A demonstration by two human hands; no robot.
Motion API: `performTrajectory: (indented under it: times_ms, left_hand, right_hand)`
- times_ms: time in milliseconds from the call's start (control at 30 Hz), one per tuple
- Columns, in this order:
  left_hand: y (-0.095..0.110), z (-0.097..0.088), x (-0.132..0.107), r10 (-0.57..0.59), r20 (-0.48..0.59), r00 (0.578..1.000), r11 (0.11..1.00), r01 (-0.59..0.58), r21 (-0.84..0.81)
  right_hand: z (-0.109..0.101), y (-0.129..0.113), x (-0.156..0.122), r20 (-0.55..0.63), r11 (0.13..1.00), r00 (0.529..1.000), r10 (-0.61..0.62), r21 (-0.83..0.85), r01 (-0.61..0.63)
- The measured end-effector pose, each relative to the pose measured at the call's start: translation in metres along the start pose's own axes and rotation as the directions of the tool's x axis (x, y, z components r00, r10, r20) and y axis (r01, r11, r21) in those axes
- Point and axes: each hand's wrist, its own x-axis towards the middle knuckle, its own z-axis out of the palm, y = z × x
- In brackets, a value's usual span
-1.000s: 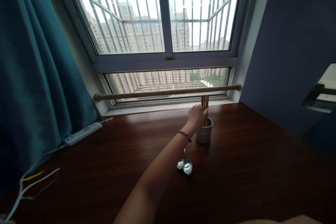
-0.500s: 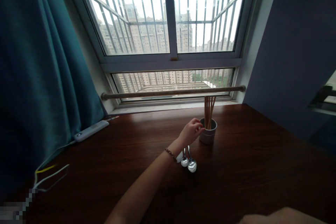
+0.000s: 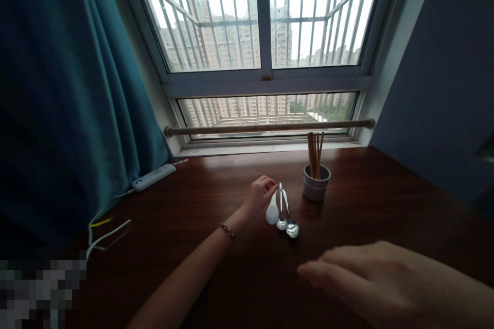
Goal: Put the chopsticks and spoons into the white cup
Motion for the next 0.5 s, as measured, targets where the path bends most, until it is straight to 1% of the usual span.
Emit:
performTrajectory:
  times_ms: [33,67,133,167,200,233,300,400,500]
  left_hand:
    - [-0.009,-0.003,-0.008,-0.063,-0.001,0.998,0.998,0.064,0.03]
    - [-0.018,-0.006,-0.016,-0.124,0.002,0.992,0.991,0.123,0.055]
    - [-0.033,-0.006,-0.029,-0.214,0.012,0.977,0.973,0.212,0.089]
    - [-0.038,-0.005,-0.035,-0.239,0.015,0.971,0.967,0.237,0.099]
    - [-0.042,-0.003,-0.039,-0.253,0.015,0.967,0.963,0.25,0.105]
    - [-0.044,-0.001,-0.042,-0.257,0.015,0.966,0.961,0.254,0.109]
    - [-0.044,0.002,-0.047,-0.253,0.016,0.967,0.961,0.25,0.12]
    - [-0.038,0.006,-0.052,-0.231,0.025,0.973,0.963,0.225,0.146]
    - [-0.033,0.007,-0.056,-0.182,0.046,0.982,0.967,0.17,0.191]
  right_hand:
    - [0.001,0.007,0.011,0.013,0.999,0.999,0.039,-0.008,-0.039]
    - [0.002,0.018,0.025,0.002,0.996,0.996,0.086,-0.005,-0.086]
    - [0.013,0.046,0.058,0.089,0.99,0.986,0.141,-0.028,-0.139]
    - [0.021,0.061,0.075,0.117,0.987,0.98,0.161,-0.008,-0.161]
    - [0.032,0.078,0.092,0.136,0.976,0.969,0.206,0.038,-0.213]
    - [0.044,0.093,0.106,0.121,0.949,0.947,0.296,0.076,-0.307]
    - [0.072,0.117,0.129,0.048,0.91,0.911,0.41,0.053,-0.412]
    - [0.109,0.136,0.142,-0.06,0.846,0.844,0.532,0.007,-0.533]
    - [0.129,0.142,0.139,-0.097,0.795,0.792,0.603,-0.02,-0.607]
